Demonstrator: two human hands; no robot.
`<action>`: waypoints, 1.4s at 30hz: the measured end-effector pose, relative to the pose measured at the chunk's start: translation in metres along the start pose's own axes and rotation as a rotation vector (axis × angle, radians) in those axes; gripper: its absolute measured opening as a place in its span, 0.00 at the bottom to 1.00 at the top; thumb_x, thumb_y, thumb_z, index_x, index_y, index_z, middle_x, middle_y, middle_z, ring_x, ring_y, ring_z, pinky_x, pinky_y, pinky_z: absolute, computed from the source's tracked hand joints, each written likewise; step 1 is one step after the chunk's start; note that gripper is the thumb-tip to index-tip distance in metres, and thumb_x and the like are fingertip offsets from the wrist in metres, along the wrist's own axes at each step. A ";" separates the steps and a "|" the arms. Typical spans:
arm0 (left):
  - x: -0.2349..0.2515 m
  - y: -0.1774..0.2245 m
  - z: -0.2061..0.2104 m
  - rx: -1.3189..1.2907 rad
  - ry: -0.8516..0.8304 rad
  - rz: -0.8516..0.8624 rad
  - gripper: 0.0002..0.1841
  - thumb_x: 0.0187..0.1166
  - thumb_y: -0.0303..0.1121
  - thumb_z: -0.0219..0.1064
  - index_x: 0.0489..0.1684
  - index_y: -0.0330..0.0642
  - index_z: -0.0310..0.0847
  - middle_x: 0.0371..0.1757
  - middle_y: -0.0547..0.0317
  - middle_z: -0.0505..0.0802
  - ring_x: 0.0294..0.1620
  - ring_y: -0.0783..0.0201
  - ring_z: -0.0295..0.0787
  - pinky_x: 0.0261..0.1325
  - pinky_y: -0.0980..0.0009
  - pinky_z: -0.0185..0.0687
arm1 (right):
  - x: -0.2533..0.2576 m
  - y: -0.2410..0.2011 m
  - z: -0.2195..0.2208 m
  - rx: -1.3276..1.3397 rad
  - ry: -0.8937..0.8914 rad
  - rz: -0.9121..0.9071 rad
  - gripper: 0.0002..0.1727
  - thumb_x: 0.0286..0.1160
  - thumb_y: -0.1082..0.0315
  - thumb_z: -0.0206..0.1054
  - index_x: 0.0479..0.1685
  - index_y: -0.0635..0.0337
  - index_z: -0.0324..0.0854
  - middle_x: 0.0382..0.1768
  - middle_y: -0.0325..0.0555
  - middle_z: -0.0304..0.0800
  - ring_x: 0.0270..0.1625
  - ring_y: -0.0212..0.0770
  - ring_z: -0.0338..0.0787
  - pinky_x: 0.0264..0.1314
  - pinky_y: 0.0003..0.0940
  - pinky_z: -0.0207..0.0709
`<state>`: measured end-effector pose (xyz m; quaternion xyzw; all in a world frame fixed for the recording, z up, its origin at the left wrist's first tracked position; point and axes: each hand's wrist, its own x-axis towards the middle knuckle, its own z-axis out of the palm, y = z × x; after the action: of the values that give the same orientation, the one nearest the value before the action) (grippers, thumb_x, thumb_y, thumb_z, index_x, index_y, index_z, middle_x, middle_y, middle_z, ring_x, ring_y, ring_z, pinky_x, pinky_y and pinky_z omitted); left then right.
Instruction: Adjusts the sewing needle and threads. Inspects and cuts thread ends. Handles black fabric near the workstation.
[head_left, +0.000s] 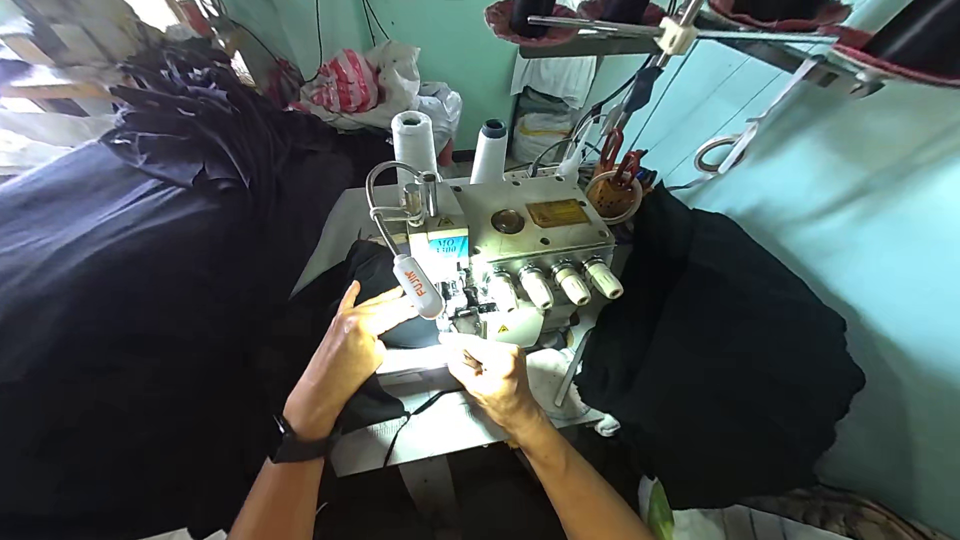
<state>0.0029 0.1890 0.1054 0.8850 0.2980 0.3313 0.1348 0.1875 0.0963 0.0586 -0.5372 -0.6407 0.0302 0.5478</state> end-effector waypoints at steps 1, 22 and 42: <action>0.003 -0.002 0.000 -0.009 0.005 0.008 0.23 0.57 0.13 0.55 0.43 0.37 0.96 0.55 0.51 0.97 0.68 0.49 0.91 0.79 0.33 0.65 | 0.000 -0.001 -0.001 -0.019 0.002 -0.004 0.12 0.65 0.68 0.70 0.41 0.62 0.96 0.28 0.45 0.96 0.24 0.35 0.89 0.27 0.30 0.78; -0.049 0.052 0.004 0.108 0.132 -0.348 0.26 0.63 0.10 0.56 0.55 0.38 0.94 0.69 0.40 0.90 0.73 0.35 0.85 0.70 0.32 0.76 | -0.009 -0.008 -0.036 -0.011 -0.165 0.073 0.29 0.86 0.44 0.55 0.45 0.65 0.87 0.24 0.42 0.84 0.23 0.30 0.79 0.27 0.25 0.73; -0.167 0.128 0.057 0.010 0.018 -0.201 0.26 0.71 0.35 0.69 0.72 0.41 0.83 0.79 0.44 0.83 0.84 0.41 0.74 0.79 0.30 0.63 | 0.012 -0.053 -0.023 -0.055 -0.156 0.104 0.17 0.73 0.59 0.70 0.50 0.63 0.92 0.33 0.44 0.90 0.31 0.30 0.86 0.36 0.27 0.80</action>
<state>-0.0030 -0.0170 0.0344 0.8483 0.3881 0.3227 0.1604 0.1719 0.0702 0.1090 -0.5804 -0.6532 0.0828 0.4791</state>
